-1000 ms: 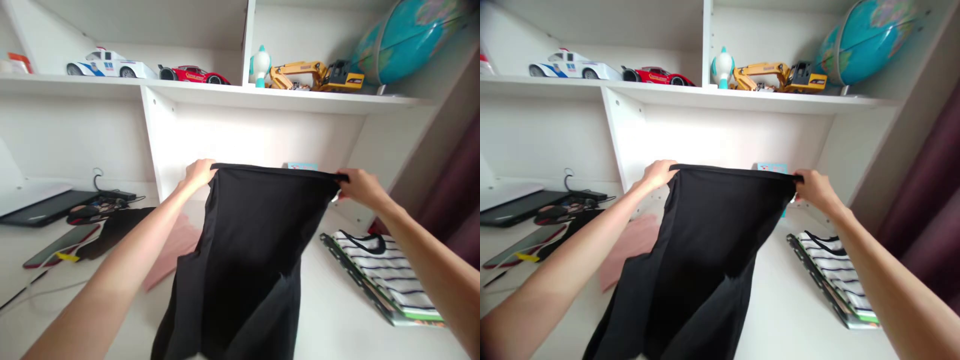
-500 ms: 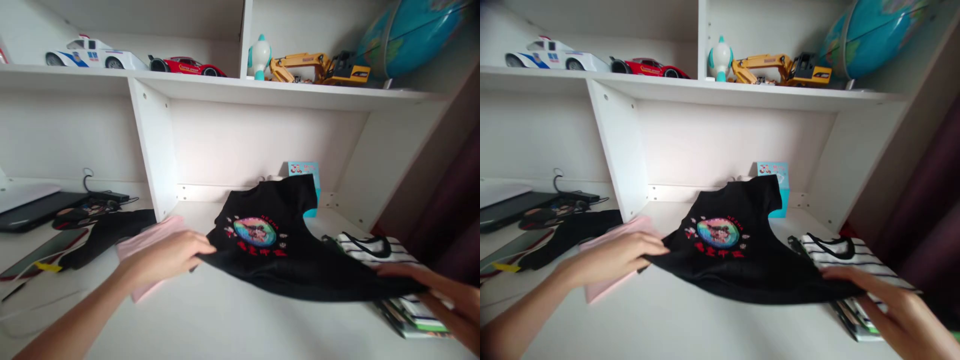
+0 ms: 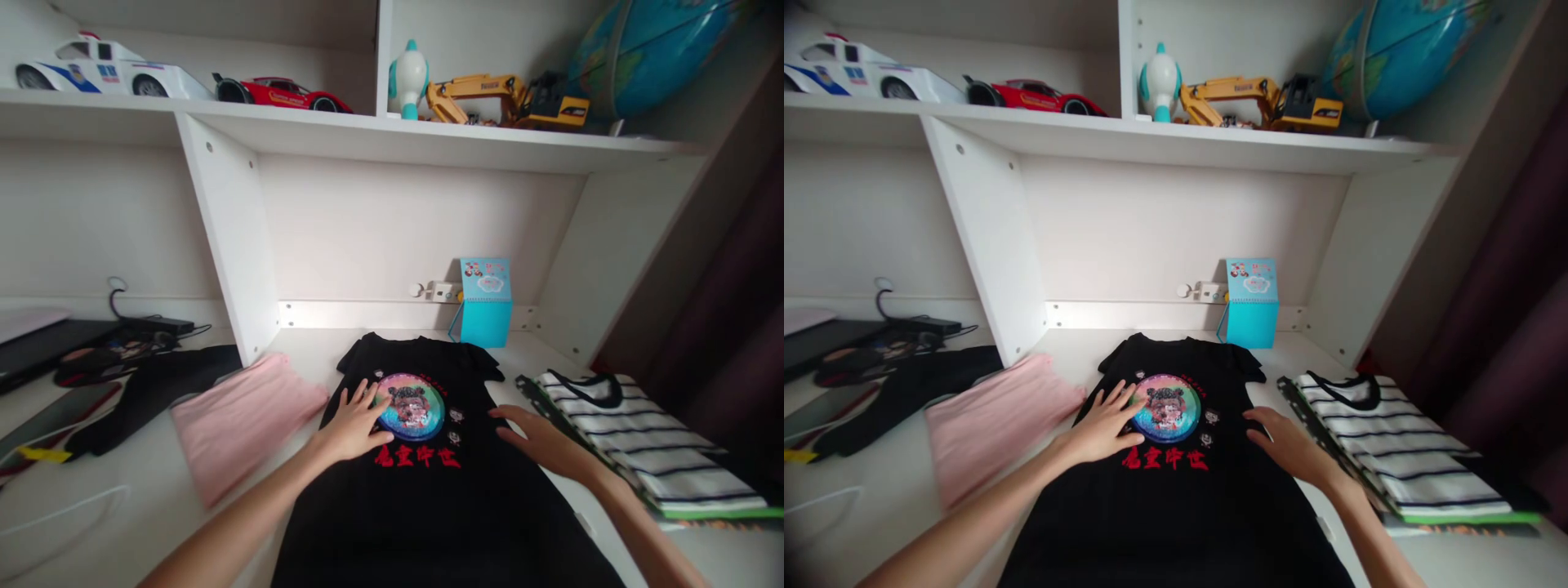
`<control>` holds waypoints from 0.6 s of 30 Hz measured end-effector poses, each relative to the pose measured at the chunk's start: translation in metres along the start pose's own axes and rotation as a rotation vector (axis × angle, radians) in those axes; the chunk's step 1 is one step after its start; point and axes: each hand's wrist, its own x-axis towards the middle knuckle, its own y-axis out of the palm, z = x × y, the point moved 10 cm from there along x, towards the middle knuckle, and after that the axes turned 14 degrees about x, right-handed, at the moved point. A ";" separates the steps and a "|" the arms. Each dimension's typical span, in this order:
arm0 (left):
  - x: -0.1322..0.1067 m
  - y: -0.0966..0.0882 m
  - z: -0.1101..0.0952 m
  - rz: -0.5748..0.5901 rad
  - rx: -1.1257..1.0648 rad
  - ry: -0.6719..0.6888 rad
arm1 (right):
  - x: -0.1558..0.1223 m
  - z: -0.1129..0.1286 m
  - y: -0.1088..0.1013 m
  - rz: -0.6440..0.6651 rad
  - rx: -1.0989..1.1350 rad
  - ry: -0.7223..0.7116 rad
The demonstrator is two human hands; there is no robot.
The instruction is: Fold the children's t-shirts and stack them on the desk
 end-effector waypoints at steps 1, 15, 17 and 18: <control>0.002 0.009 -0.002 0.008 0.003 -0.009 | 0.010 0.004 0.011 -0.003 -0.041 -0.017; -0.048 0.008 0.137 -0.096 0.124 -0.366 | 0.019 0.024 0.082 0.005 -0.202 -0.031; -0.065 0.007 0.143 -0.086 0.115 -0.260 | 0.020 0.022 0.083 0.004 -0.215 -0.027; -0.072 0.006 0.144 -0.051 0.090 -0.197 | 0.020 0.021 0.083 0.002 -0.225 -0.023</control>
